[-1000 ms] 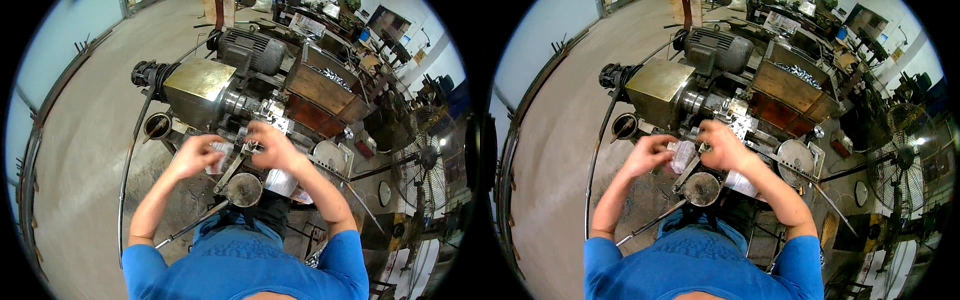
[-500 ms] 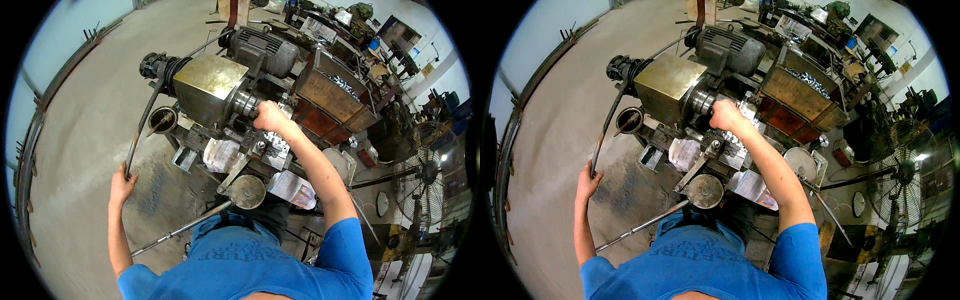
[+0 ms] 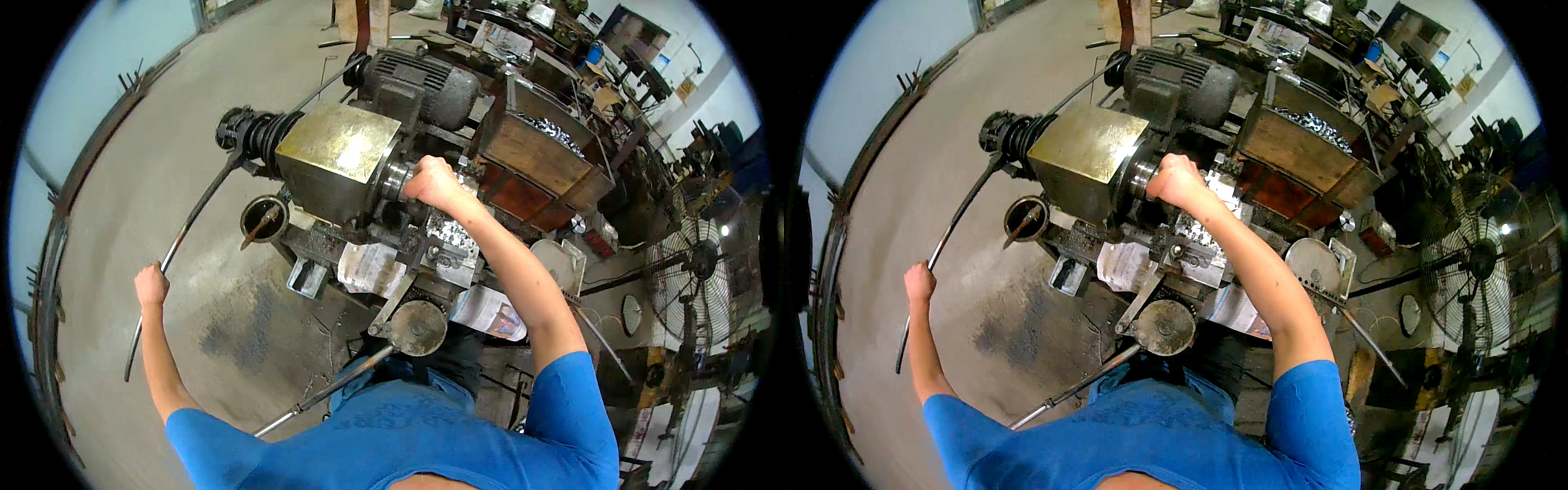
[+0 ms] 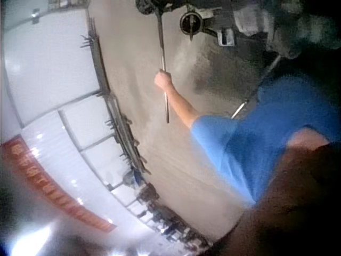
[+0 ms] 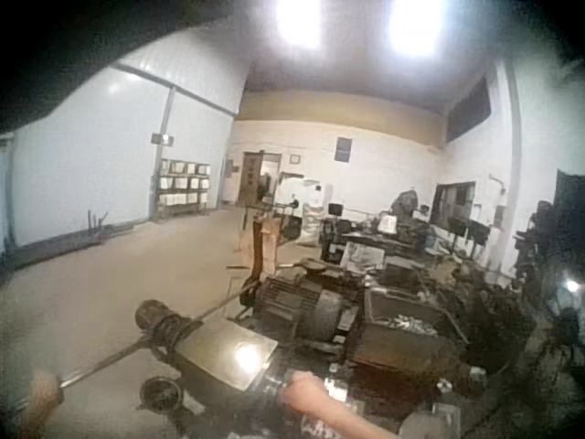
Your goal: The person operates a lathe by placing a metal part into the chuck, tightening it, engaging the cutting tool using hand levers, and then removing the finished part and placing it into a container.
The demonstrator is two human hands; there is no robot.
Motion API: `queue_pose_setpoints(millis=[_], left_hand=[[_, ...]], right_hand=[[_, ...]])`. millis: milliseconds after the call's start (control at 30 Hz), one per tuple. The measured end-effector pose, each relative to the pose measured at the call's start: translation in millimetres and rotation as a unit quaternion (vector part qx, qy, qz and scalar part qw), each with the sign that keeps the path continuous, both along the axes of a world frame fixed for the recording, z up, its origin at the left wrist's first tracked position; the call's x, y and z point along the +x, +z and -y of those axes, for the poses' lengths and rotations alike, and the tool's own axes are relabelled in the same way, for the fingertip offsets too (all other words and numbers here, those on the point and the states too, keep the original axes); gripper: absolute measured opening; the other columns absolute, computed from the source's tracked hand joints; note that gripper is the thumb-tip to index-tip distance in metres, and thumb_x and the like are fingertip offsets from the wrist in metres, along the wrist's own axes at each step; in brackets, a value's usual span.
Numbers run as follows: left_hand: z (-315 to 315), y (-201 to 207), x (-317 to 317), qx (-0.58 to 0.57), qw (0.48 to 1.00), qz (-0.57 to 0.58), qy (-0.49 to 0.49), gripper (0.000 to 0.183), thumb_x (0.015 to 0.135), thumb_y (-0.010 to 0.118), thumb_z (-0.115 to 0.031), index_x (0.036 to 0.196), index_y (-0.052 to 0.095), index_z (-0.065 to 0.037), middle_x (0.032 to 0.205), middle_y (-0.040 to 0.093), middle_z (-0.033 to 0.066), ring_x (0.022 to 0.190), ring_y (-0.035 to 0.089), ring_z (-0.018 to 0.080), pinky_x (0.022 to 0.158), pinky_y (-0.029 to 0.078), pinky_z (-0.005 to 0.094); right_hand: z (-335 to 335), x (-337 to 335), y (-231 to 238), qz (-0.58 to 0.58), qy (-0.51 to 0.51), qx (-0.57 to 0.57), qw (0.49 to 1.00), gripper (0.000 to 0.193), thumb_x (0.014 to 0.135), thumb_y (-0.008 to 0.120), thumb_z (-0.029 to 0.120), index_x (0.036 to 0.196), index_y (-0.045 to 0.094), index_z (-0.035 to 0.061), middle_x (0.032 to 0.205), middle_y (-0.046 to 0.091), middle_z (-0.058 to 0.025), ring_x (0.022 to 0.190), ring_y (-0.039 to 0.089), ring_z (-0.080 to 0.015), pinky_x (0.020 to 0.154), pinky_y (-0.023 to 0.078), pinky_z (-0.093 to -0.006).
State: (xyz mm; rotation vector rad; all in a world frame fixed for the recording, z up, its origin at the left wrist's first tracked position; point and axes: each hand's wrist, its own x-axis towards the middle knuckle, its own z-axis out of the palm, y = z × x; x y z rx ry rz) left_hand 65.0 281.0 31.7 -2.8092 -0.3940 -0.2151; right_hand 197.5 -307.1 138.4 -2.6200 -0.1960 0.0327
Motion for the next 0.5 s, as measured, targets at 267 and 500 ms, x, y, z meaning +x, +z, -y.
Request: queue_pose_setpoints(millis=[267,500], left_hand=[[114.7,-62.0,-13.0,-0.428,0.8,0.407,-0.103,0.024,0.082,0.053,-0.013,0.1,0.059,0.002,0.087,0.062,0.0149,0.082,0.06,0.023,0.072,0.046,0.035],[261.0,-188.6,32.4,-0.355,0.918,-0.107,-0.137,0.038,0.067,0.069,-0.024,0.1,0.058,-0.008,0.085,0.063,0.0169,0.083,0.061,0.0366,0.072,0.048,0.0443]], right_hand=[[55.3,-77.8,34.6,0.246,0.069,0.101,0.961,0.02,0.055,0.062,0.015,0.071,0.061,0.0033,0.12,0.051,-0.0237,0.104,0.052,-0.04,0.088,0.044,-0.0367],[206.9,-199.6,-4.8,0.17,-0.088,-0.017,0.981,0.021,0.057,0.06,0.01,0.077,0.062,0.0024,0.113,0.055,-0.0207,0.102,0.054,-0.0376,0.085,0.045,-0.0385]])
